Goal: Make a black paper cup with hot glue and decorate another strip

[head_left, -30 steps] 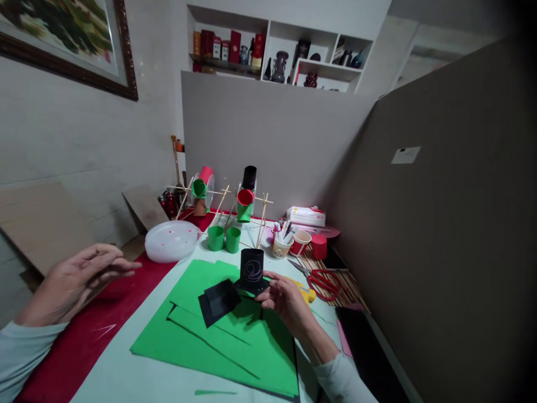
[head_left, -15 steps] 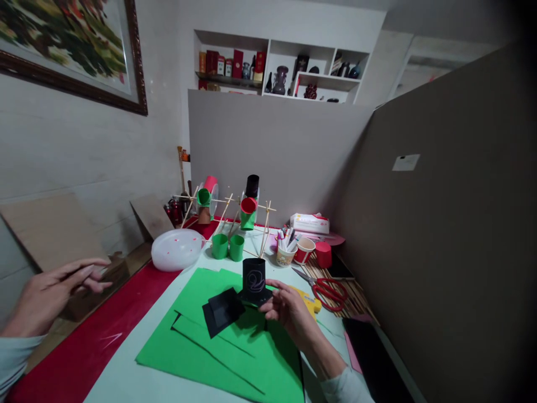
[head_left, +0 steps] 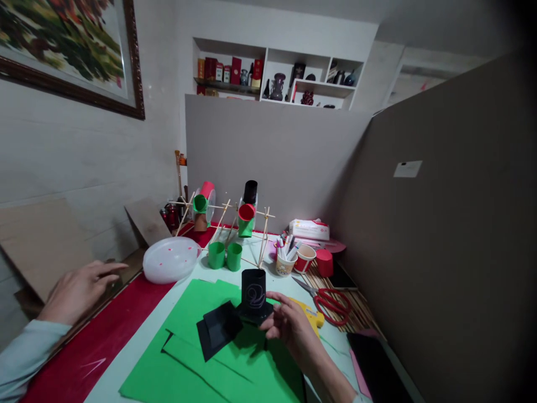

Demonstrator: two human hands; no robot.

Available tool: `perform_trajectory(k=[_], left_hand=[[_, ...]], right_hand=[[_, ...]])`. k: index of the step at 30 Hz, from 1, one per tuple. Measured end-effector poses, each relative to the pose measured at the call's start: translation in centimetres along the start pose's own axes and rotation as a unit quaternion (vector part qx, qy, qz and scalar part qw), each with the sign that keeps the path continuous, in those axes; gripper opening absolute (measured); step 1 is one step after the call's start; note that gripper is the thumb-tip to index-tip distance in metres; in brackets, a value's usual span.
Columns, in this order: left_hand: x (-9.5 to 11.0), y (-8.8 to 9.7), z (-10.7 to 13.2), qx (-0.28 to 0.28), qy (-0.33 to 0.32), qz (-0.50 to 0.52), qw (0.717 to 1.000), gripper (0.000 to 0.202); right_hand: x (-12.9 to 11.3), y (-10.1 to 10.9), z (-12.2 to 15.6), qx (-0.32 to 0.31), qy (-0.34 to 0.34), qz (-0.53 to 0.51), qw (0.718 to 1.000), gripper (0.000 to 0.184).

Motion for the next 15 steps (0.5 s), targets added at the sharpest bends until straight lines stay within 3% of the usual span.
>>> perform_trajectory(k=[4,8,12,15], left_hand=[[2.0,-0.7,-1.2,-0.056,-0.019,-0.042,0.997,0.02],[5.3,-3.3,-1.4,-0.126,-0.037,0.0,0.991,0.031],[10.0,-6.7,0.1,-0.213,-0.076,0.062,0.972,0.046],[13.7,-9.0,2.1,-0.276,-0.129,0.083,0.949,0.04]], right_hand=[[-0.5,0.0,0.3,-0.009,-0.002,0.002,1.0,0.038],[-0.3,0.5,0.2,-0.014,-0.01,0.004,1.0,0.03],[-0.3,0.5,0.3,-0.022,-0.015,0.011,1.0,0.028],[-0.5,0.1,0.5,-0.029,-0.014,0.019,0.999,0.037]])
Point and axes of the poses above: each hand's wrist, its own z-axis away from the middle knuckle, its own y-axis out of the back of the hand, x = y × z, the point moved 3 cm from there along -z, towards the middle knuckle, and after that the axes turned 5 degrees about z, right-handed, at the moved point
